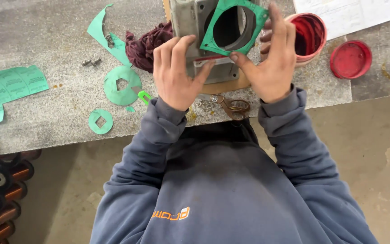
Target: The person uses scissors to trim a green gasket, repeatedly cutting small sections and then placing the gasket onto a metal engine block to check the fit. The person continues trimming and fitting the gasket multiple times to ensure it aligns correctly with the engine block's surface.
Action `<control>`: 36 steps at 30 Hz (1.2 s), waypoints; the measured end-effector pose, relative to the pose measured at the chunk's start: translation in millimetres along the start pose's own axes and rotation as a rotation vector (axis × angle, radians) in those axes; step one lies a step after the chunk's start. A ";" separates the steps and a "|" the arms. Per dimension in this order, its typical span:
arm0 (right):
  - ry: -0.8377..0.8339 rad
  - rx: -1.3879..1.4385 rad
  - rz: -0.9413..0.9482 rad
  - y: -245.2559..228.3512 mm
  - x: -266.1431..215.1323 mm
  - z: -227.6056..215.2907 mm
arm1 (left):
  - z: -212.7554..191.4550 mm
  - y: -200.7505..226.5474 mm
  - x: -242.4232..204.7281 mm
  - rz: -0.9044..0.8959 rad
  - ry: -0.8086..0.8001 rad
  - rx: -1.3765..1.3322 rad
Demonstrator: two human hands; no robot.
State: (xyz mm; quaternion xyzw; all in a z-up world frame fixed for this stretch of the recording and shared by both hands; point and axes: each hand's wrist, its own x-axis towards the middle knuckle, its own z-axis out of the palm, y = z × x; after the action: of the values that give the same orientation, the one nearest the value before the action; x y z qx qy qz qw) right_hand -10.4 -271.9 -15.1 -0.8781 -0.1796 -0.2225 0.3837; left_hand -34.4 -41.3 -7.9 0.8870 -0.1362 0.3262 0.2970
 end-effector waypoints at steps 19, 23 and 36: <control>-0.054 0.979 0.442 -8.1 -77.8 -2.0 | -28.0 -2.5 -96.5 -0.672 -0.389 -1.160; -0.061 1.078 0.461 -6.8 -94.6 6.5 | -33.6 8.1 -113.1 -0.698 -0.348 -1.146; -0.344 -0.219 -0.125 -4.9 -115.5 0.7 | -41.0 6.7 -129.6 -0.851 -0.252 -1.095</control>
State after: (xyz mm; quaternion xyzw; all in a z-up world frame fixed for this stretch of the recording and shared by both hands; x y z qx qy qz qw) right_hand -109.2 -284.9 -73.7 -0.9267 -0.2713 -0.1110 0.2352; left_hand -155.0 -15.1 -65.4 0.6172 0.0447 -0.0392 0.7845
